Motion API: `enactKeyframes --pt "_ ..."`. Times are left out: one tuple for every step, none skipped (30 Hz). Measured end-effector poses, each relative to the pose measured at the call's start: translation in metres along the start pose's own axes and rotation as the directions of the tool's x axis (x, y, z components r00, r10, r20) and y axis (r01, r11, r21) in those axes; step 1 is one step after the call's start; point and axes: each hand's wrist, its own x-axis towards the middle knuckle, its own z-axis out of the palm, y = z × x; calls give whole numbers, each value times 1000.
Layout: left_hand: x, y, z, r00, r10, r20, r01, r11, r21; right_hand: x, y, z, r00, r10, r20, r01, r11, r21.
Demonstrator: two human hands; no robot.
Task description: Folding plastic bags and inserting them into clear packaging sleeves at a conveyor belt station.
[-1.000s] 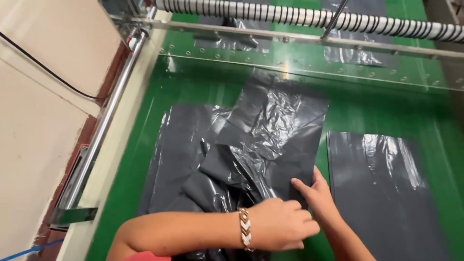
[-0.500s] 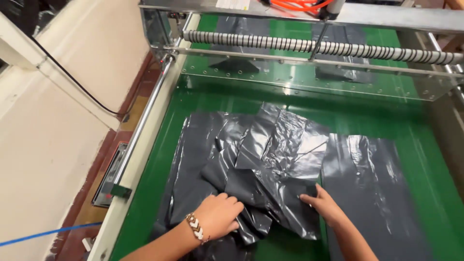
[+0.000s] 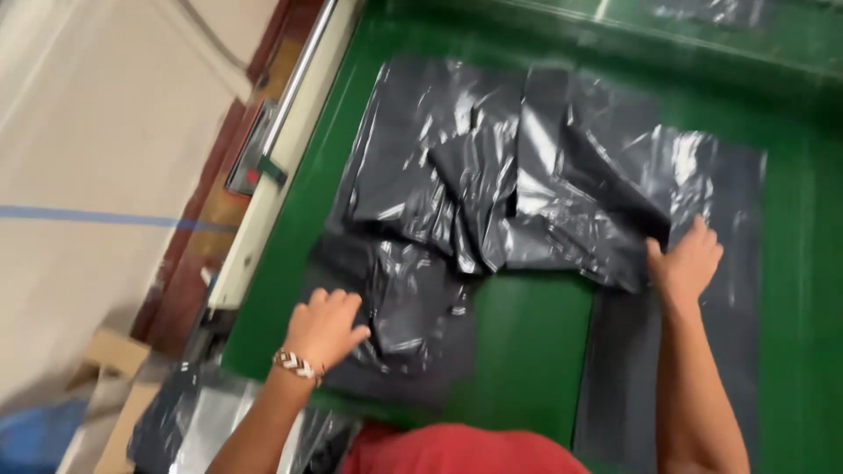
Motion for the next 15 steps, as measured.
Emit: enactKeyframes --pt "-5 -6 10 997 -48 -62 47 999 -11 -6 -14 -5 976 -182 -116 166 976 -140" --pt "-13 -7 10 997 -60 -45 59 998 -20 -20 -39 -5 977 -191 -95 177 974 -141" --pt "-20 -7 11 993 -111 -23 109 991 -74 -34 -63 -3 892 -425 -158 430 903 4" --pt "-26 -8 13 987 -162 0 161 979 -126 -49 -87 -1 750 -611 -253 652 746 134" --pt "-20 -19 31 984 -176 19 177 975 -134 -75 -112 8 749 -620 -234 658 740 144" --pt "-15 -30 50 975 -224 -16 214 948 -238 -103 -137 16 670 -727 -150 741 642 198" --pt "-8 -43 66 960 -274 -53 241 911 -335 -128 -164 23 570 -818 -83 805 534 260" --pt "-5 -45 68 957 -286 -42 256 906 -338 -156 -183 25 564 -822 -75 805 527 272" --pt "2 -48 68 940 -322 -115 236 855 -461 -181 -203 26 411 -911 -36 877 384 287" --pt "8 -51 67 913 -365 -182 202 793 -574 -206 -222 26 243 -970 -1 923 231 309" --pt "19 -52 65 912 -364 -187 199 794 -574 -221 -228 34 243 -970 -4 924 230 304" --pt "30 -53 62 884 -381 -272 148 778 -610 -236 -234 41 228 -971 77 917 241 319" --pt "43 -54 57 848 -393 -355 86 764 -640 -249 -240 47 217 -963 159 909 258 326" --pt "61 -61 65 848 -385 -363 75 766 -638 -251 -240 60 223 -962 157 912 263 316" --pt "80 -66 72 825 -392 -406 41 760 -649 -253 -239 72 259 -951 170 899 302 318"
